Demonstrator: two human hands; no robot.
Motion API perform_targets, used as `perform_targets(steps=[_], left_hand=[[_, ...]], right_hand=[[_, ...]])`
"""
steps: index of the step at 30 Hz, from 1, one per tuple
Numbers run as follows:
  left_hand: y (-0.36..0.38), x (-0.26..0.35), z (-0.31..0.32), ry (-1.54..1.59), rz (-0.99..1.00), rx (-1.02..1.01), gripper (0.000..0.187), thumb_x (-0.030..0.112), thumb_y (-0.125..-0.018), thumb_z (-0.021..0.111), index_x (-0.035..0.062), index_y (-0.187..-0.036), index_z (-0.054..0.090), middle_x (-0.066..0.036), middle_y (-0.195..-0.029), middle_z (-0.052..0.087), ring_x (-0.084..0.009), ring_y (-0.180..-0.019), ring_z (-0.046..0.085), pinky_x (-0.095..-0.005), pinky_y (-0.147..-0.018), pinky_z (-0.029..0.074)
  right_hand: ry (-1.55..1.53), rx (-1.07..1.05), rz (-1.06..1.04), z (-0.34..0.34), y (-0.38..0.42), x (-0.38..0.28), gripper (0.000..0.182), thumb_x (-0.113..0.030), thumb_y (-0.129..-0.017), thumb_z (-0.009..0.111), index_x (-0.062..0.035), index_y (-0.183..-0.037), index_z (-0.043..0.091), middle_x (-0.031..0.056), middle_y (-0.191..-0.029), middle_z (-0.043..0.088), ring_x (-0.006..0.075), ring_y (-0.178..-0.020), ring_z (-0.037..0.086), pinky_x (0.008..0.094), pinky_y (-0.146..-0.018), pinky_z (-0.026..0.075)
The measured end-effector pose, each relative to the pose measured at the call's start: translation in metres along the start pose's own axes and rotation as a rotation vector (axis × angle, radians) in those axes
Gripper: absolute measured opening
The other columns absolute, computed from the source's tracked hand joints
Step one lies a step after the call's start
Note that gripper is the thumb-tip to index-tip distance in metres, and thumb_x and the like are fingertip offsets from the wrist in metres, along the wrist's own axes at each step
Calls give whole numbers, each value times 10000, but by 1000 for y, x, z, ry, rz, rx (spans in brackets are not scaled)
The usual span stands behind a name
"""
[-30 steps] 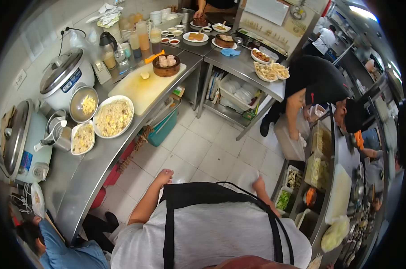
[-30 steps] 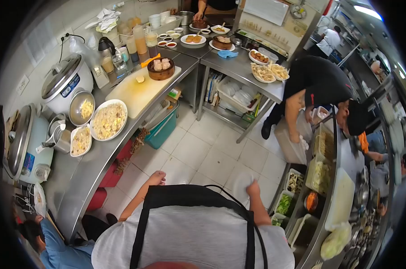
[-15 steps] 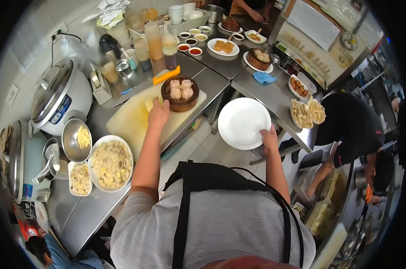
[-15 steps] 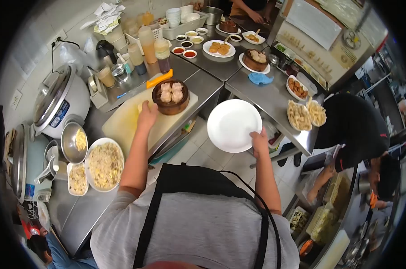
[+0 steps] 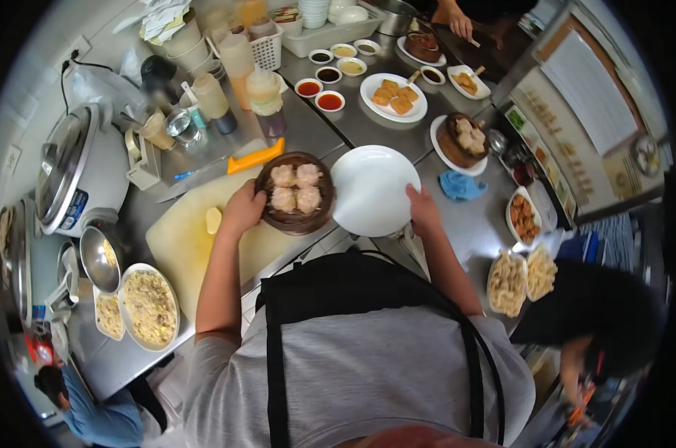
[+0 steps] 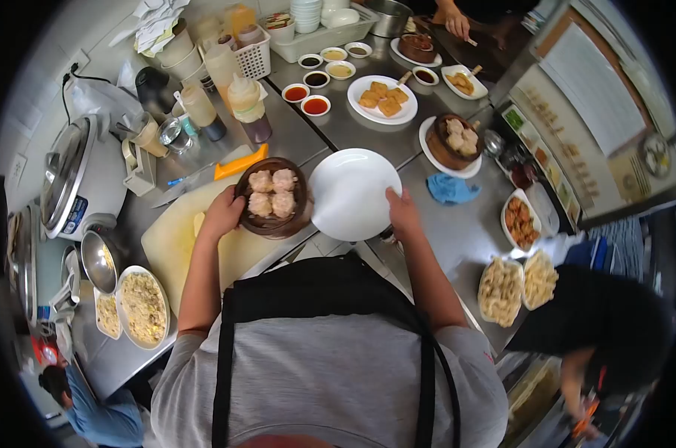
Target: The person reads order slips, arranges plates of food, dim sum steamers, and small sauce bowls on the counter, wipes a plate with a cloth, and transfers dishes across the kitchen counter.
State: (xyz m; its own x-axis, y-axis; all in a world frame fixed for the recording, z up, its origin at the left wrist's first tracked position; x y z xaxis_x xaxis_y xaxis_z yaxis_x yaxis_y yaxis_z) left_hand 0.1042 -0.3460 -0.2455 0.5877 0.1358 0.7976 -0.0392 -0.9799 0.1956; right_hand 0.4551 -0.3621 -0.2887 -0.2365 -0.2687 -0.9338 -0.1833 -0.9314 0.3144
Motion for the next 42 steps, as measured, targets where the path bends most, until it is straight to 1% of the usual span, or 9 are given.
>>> perform_targets(steps=[5, 10, 12, 19, 23, 26, 29, 32, 42], left_hand=[[-43, 42, 59, 44, -77, -38, 294, 177, -783, 395, -14, -1000, 449, -77, -582, 513, -139, -398, 480, -256, -380, 404], [-77, 44, 95, -118, -91, 54, 315, 196, -771, 411, -21, -996, 449, -164, -666, 554, -255, -557, 541, -349, -549, 435], [-78, 54, 95, -131, -137, 46, 371, 236, -763, 422, -33, -1016, 437, -238, -801, 566, -372, -783, 549, -416, -728, 421], [-76, 57, 88, -206, -64, 155, 386, 242, -748, 440, -15, -1037, 433, -245, -846, 554, -380, -828, 527, -421, -751, 410], [-44, 40, 55, -92, -129, 310, 370, 222, -744, 425, -4, -1038, 448, -249, -853, 549, -382, -827, 525, -417, -736, 411], [-8, 13, 27, 49, -227, 336, 360, 183, -733, 431, -4, -1038, 469, -208, -845, 569, -339, -813, 550, -380, -725, 422], [29, -7, 7, 167, -377, 411, 337, 147, -746, 418, -21, -1034, 464, -86, -662, 547, -132, -471, 499, -258, -405, 400], [49, -30, -9, 200, -414, 417, 298, 142, -762, 414, -20, -1005, 467, -69, -620, 522, -121, -432, 463, -248, -374, 376], [63, -36, -59, -229, -590, 619, 438, 269, -796, 505, 1, -1133, 422, -96, -640, 511, -153, -494, 484, -270, -474, 411]], right_hand=[[208, -85, -18, -7, -111, 46, 410, -236, -845, 439, 22, -1153, 357, 138, -1049, 504, 200, -912, 516, 302, -795, 409], [-19, -239, 223, 27, -122, 29, 400, -292, -871, 355, -8, -1153, 361, 119, -1045, 496, 215, -932, 510, 328, -742, 445], [261, -320, 185, 33, -123, 8, 382, -302, -874, 337, -20, -1127, 379, 117, -967, 522, 198, -835, 545, 312, -646, 469], [509, -530, 227, 40, -148, 7, 247, -209, -840, 351, -34, -1001, 415, 101, -739, 536, 161, -510, 534, 278, -377, 445], [414, -512, 125, 44, -144, 5, 253, -159, -801, 379, 3, -978, 456, 91, -690, 533, 151, -583, 558, 277, -475, 449], [677, -496, -16, 37, -160, 19, 304, -198, -790, 398, 44, -958, 474, 175, -837, 562, 281, -760, 559, 349, -683, 429], [836, -377, -250, 39, -163, 15, 311, -190, -783, 397, 49, -966, 476, 179, -882, 562, 281, -792, 549, 355, -735, 406], [910, -458, -116, 48, -150, -10, 336, -217, -777, 421, 22, -1006, 476, 231, -999, 517, 356, -933, 490, 388, -810, 382], [1698, -306, -129, -60, -97, -102, 250, -167, -713, 484, -103, -950, 532, 166, -927, 518, 323, -875, 517, 414, -721, 433]])
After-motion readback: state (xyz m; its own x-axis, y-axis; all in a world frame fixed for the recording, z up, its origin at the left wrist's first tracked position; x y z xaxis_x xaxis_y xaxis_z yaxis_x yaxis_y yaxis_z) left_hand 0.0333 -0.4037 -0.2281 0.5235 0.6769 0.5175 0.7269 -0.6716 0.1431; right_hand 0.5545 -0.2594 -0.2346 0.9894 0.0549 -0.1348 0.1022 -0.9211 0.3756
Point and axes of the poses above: each hand's wrist, its own y-axis away from the middle knuckle, its own z-axis out of the palm, x = y × z, the point moved 4 cm from there along -y, towards the middle knuckle
